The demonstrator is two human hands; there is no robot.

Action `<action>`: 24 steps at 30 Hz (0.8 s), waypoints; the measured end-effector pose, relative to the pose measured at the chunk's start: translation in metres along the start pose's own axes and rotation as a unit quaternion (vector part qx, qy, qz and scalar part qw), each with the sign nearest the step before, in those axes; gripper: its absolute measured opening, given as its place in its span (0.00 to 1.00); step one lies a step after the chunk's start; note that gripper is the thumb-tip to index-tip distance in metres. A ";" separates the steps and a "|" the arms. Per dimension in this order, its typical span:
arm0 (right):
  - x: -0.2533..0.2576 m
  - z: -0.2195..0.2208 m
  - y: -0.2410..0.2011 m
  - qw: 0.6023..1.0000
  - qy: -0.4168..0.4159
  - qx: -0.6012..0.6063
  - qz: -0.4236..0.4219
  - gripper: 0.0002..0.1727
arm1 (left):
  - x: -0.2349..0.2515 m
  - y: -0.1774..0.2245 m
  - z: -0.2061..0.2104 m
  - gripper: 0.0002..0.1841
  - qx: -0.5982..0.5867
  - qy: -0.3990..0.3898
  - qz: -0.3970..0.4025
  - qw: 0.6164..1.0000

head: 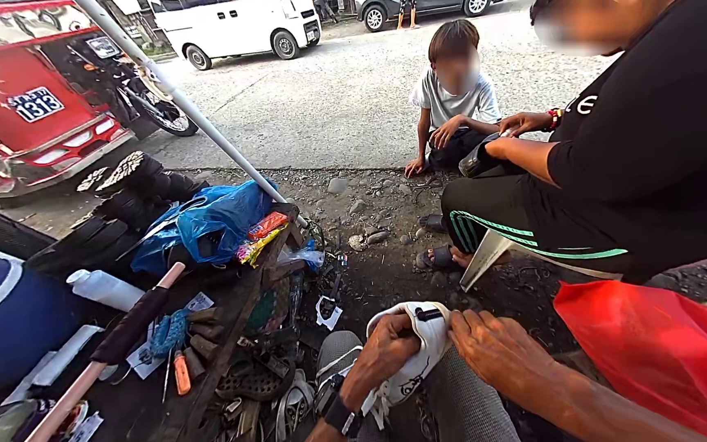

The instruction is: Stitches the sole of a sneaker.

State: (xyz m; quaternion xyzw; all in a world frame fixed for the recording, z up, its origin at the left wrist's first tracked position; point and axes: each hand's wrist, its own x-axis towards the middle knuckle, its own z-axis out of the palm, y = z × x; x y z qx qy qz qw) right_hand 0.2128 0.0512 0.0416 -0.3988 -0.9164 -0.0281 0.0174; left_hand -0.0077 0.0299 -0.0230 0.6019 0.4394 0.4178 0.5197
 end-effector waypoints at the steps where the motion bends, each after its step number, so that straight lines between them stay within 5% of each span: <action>1: -0.001 -0.004 0.003 0.999 -0.026 0.020 -0.011 0.16 | -0.002 -0.001 0.001 0.06 -0.005 0.002 -0.005 1.000; 6: 0.002 -0.015 0.021 0.989 -0.106 0.097 -0.023 0.23 | 0.000 -0.003 0.007 0.09 -0.020 0.014 0.004 1.000; 20: -0.047 0.027 0.066 0.980 0.075 0.118 0.139 0.30 | -0.004 -0.005 0.009 0.08 -0.031 0.072 0.022 0.997; 24: -0.054 0.042 0.050 0.925 0.020 0.333 0.181 0.32 | -0.003 -0.002 0.012 0.11 0.006 0.062 0.006 0.998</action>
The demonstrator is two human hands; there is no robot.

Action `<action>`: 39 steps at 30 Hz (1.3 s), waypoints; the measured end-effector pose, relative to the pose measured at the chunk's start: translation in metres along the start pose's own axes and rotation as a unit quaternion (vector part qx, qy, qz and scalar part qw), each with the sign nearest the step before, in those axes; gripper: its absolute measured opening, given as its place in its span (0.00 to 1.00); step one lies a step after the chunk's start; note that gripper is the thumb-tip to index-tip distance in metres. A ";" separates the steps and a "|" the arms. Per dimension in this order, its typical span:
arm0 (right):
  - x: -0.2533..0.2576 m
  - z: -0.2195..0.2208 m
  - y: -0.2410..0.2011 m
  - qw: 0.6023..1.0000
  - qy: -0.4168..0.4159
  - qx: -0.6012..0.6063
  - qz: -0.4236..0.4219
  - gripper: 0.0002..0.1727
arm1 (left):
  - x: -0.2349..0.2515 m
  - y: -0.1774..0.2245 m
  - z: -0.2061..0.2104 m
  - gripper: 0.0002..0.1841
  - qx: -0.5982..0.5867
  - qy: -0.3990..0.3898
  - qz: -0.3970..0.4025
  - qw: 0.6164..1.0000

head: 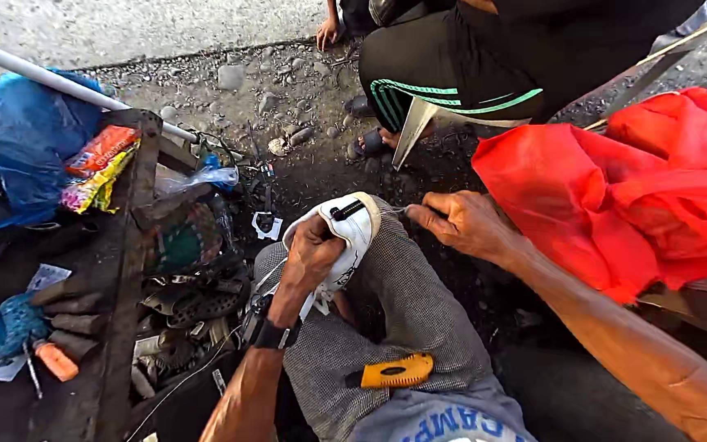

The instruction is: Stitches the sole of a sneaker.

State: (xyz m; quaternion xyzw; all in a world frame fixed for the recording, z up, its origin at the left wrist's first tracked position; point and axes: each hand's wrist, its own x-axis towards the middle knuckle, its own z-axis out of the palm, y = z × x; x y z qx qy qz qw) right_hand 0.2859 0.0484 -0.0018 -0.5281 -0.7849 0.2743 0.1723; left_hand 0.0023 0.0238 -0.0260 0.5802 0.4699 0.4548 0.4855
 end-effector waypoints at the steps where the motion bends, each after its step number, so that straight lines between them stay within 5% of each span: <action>1: -0.001 0.007 0.000 0.996 -0.036 0.081 0.013 0.32 | 0.001 0.001 0.001 0.11 0.001 0.005 -0.004 1.000; 4: -0.009 0.027 0.000 0.959 -0.055 0.278 -0.026 0.25 | 0.001 0.003 0.003 0.14 -0.023 0.011 -0.004 1.000; 7: -0.017 0.039 -0.005 0.928 0.035 0.369 -0.039 0.16 | 0.000 0.001 0.000 0.15 -0.041 -0.003 0.005 0.999; 14: -0.003 0.072 -0.021 0.947 0.206 0.220 -0.107 0.12 | -0.002 0.003 0.001 0.16 -0.045 -0.013 0.000 0.999; 16: -0.002 0.063 -0.032 0.920 0.165 0.346 -0.086 0.11 | -0.003 0.004 -0.002 0.16 -0.044 -0.026 -0.017 0.999; 20: -0.006 0.030 -0.028 0.774 0.068 0.629 -0.029 0.13 | -0.003 0.010 -0.007 0.16 -0.043 -0.051 -0.064 0.996; 28: -0.020 -0.006 -0.010 0.720 -0.026 0.693 -0.032 0.11 | -0.001 0.006 -0.003 0.17 -0.058 -0.033 -0.067 0.996; 30: -0.019 0.001 0.001 0.766 -0.031 0.643 0.003 0.04 | -0.003 0.006 -0.001 0.16 -0.059 -0.021 -0.055 0.997; 32: -0.020 0.006 0.008 0.857 0.010 0.514 0.038 0.02 | -0.003 0.008 -0.001 0.16 -0.047 -0.008 -0.046 0.998; 35: -0.019 0.019 0.009 0.956 0.081 0.280 -0.022 0.11 | -0.007 0.010 -0.001 0.14 -0.024 -0.003 -0.036 0.999; 39: 0.005 0.047 -0.006 0.976 0.014 0.214 -0.044 0.18 | -0.012 0.014 -0.007 0.11 0.044 0.006 -0.050 0.998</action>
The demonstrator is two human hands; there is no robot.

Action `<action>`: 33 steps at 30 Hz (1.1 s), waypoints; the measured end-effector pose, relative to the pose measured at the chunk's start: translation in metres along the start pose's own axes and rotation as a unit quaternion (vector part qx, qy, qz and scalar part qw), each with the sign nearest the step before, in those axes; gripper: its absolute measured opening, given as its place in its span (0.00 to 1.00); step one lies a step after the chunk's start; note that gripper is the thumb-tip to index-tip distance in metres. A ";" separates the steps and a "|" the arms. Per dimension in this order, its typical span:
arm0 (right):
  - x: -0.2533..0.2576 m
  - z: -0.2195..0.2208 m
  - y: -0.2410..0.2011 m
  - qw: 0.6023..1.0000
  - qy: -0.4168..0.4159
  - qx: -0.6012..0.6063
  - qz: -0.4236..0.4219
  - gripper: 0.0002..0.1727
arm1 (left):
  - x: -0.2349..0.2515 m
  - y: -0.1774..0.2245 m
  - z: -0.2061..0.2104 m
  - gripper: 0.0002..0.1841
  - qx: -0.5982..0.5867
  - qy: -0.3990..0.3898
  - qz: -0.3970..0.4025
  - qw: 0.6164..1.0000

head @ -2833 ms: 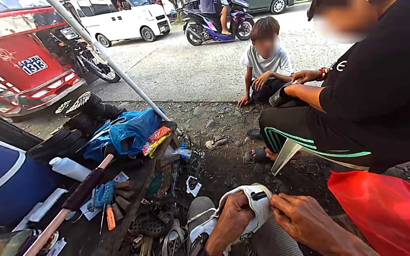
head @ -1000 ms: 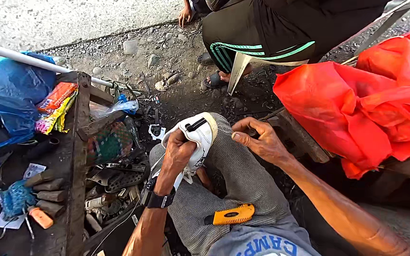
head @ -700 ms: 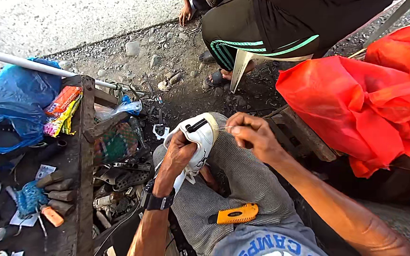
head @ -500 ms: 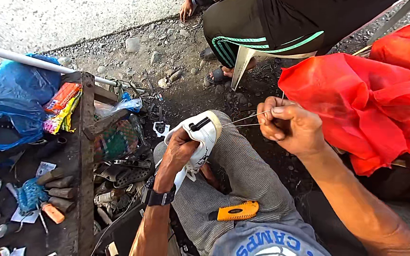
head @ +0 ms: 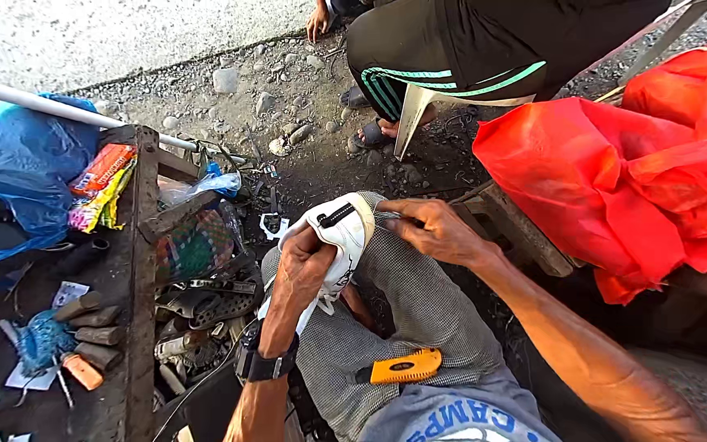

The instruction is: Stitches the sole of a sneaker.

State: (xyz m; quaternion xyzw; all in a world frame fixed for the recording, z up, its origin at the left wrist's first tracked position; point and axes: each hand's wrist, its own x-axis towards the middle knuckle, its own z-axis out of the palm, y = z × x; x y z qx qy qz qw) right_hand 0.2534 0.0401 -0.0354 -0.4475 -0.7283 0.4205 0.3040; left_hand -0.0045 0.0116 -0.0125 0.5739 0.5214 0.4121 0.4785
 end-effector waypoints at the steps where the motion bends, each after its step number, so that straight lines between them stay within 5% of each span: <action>1: 0.006 0.003 0.000 0.999 -0.021 0.043 0.005 0.18 | -0.004 0.002 -0.005 0.10 0.041 0.006 -0.015 0.999; 5: 0.004 -0.012 0.010 0.987 -0.042 0.152 0.029 0.15 | -0.048 0.002 -0.049 0.13 0.325 0.082 -0.064 0.940; 9: -0.014 -0.030 0.022 0.991 -0.031 0.126 0.042 0.14 | -0.087 -0.014 -0.111 0.13 0.428 0.131 -0.181 0.876; 11: -0.022 -0.030 0.026 0.992 -0.033 0.103 0.057 0.14 | -0.091 -0.007 -0.111 0.17 0.454 0.122 -0.167 0.867; 13: -0.033 -0.028 0.034 0.993 -0.031 0.080 0.084 0.15 | -0.083 0.015 -0.080 0.18 0.410 0.140 -0.034 0.901; 16: -0.056 -0.023 0.057 0.990 -0.021 0.043 0.135 0.15 | -0.052 0.030 -0.026 0.13 0.157 0.072 0.078 0.982; 21: -0.096 -0.007 0.093 0.978 0.033 0.059 0.197 0.15 | -0.005 0.011 -0.004 0.11 0.010 -0.089 -0.004 0.996; 33: -0.171 0.001 0.164 0.902 -0.054 -0.061 0.423 0.16 | 0.003 0.020 -0.010 0.12 -0.052 -0.113 -0.080 0.989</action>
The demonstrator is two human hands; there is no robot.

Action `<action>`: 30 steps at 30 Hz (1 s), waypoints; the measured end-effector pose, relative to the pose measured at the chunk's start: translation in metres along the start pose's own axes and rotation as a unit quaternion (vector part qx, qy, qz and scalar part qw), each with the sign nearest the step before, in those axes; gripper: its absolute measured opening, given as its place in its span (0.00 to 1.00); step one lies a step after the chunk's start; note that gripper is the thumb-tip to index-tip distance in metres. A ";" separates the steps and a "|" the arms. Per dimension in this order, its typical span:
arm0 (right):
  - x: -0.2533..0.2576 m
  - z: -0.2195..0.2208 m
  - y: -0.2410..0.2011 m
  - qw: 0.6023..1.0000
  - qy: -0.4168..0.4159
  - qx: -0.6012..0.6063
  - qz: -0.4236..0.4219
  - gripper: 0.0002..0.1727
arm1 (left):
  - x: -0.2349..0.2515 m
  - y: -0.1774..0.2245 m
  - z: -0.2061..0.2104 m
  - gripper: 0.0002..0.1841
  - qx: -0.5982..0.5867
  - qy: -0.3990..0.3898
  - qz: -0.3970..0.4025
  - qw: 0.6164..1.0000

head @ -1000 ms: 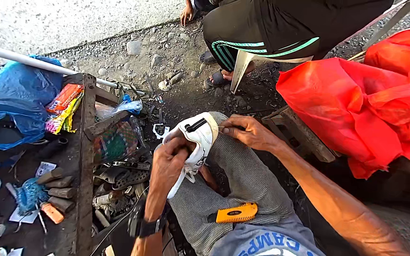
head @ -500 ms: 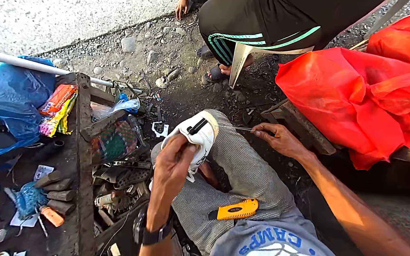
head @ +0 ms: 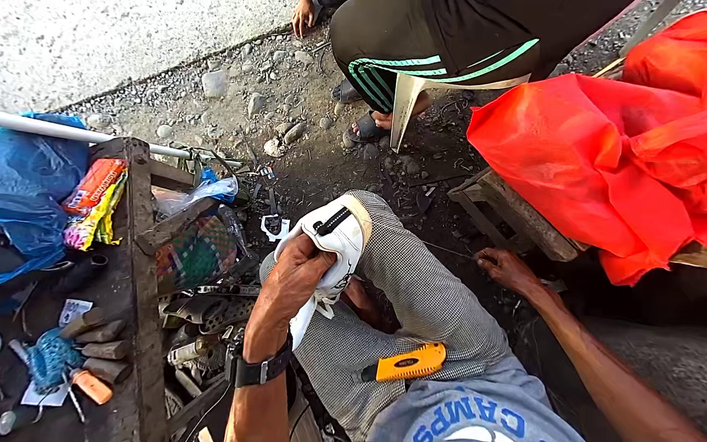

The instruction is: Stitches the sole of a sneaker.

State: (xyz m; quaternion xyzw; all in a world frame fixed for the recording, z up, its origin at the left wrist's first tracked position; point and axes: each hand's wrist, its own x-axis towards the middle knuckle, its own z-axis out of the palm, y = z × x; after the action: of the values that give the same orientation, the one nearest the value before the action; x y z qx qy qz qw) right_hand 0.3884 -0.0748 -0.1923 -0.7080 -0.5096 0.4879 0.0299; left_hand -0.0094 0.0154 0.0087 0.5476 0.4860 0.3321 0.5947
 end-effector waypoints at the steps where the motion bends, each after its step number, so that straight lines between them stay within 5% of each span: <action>1: -0.002 -0.001 -0.003 1.000 -0.003 0.007 0.002 0.18 | -0.001 -0.001 0.002 0.12 -0.008 0.011 0.005 1.000; 4: -0.016 -0.006 -0.053 0.989 0.035 0.121 -0.073 0.19 | -0.002 -0.004 0.008 0.12 -0.065 0.045 -0.005 0.997; 8: -0.042 -0.016 -0.164 0.915 0.078 0.286 -0.275 0.18 | -0.002 -0.005 0.006 0.12 -0.108 0.048 -0.014 0.993; 12: -0.046 -0.012 -0.225 0.872 0.046 0.306 -0.379 0.18 | 0.001 -0.008 0.002 0.12 -0.102 0.038 -0.005 0.994; 27: -0.034 0.005 -0.246 0.842 0.092 0.326 -0.421 0.07 | 0.015 -0.020 0.028 0.13 -0.049 0.195 0.005 0.980; 30: -0.036 -0.004 -0.251 0.849 0.088 0.294 -0.431 0.07 | 0.011 -0.010 0.024 0.13 -0.040 0.166 -0.012 0.985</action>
State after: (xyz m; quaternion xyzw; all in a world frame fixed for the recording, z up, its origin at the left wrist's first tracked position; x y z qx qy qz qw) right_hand 0.2172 0.0201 -0.0316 -0.4151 -0.5919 0.4888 0.4883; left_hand 0.0157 0.0160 -0.0056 0.4549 0.5708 0.4301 0.5313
